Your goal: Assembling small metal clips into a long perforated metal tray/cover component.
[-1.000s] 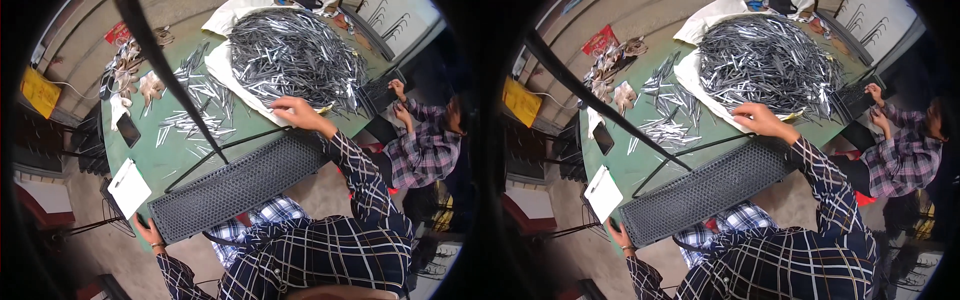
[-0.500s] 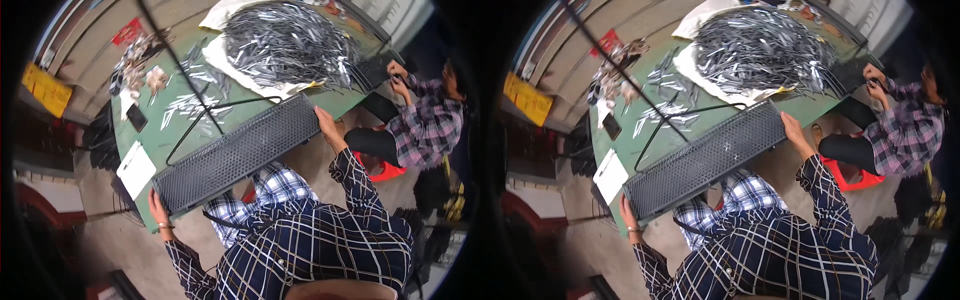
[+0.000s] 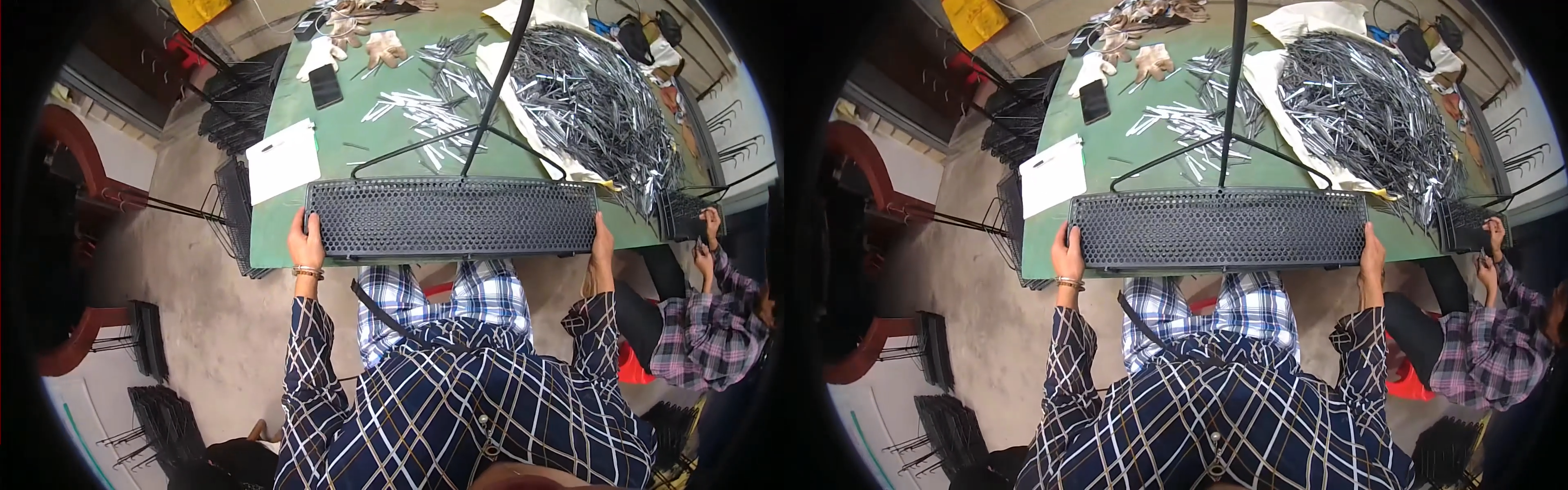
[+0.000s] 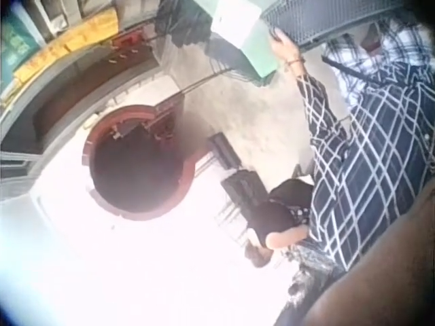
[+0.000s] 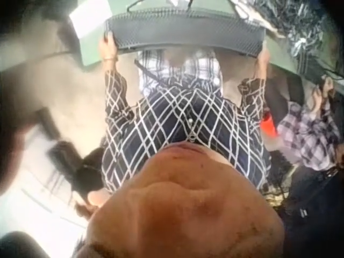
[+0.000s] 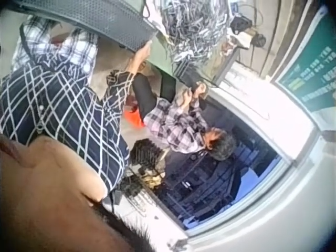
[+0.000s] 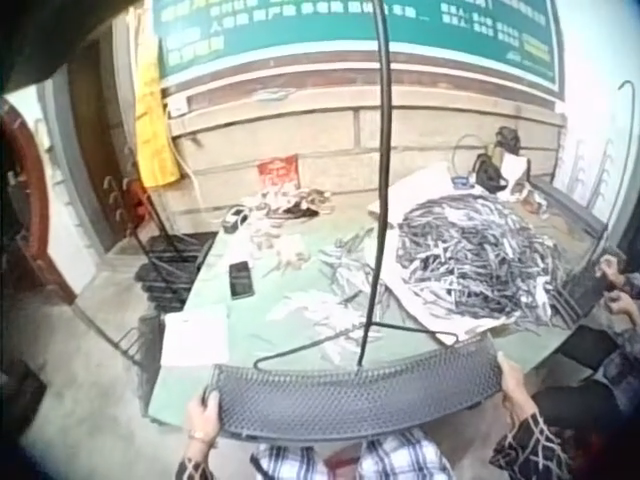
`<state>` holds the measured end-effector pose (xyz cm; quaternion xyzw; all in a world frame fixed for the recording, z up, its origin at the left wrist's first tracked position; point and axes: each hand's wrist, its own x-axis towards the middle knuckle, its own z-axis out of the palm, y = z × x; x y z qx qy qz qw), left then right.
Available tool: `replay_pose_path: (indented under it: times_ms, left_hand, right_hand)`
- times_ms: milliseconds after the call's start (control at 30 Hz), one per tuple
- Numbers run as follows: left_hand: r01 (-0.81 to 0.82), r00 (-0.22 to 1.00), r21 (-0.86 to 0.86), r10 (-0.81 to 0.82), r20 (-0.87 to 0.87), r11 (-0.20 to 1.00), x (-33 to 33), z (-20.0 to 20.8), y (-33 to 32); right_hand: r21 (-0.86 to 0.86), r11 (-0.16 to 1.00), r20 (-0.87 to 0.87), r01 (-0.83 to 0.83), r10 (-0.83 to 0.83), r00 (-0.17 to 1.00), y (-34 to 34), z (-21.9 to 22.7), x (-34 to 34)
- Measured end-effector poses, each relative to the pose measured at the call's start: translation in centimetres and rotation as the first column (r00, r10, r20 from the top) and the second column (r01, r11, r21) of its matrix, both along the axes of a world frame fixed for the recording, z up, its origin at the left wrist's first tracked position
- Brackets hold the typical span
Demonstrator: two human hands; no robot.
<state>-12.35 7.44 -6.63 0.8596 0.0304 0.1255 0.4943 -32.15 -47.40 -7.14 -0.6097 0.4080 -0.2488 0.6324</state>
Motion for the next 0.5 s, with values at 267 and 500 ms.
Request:
replay_pose_path:
  times_ms: [267, 500]
  left_hand:
    - [0.056, 0.997, 0.053, -0.053, -0.049, 0.997, 2.4, -1.4, 2.6]
    - [0.115, 0.989, -0.045, -0.119, -0.089, 0.992, 3.2, -1.4, 2.7]
  right_hand:
    - [-0.077, 0.997, -0.073, -0.004, -0.002, 0.997, 0.7, -1.2, 0.0]
    - [-0.134, 0.990, -0.101, 0.038, -0.051, 0.994, 2.1, 0.5, -0.2]
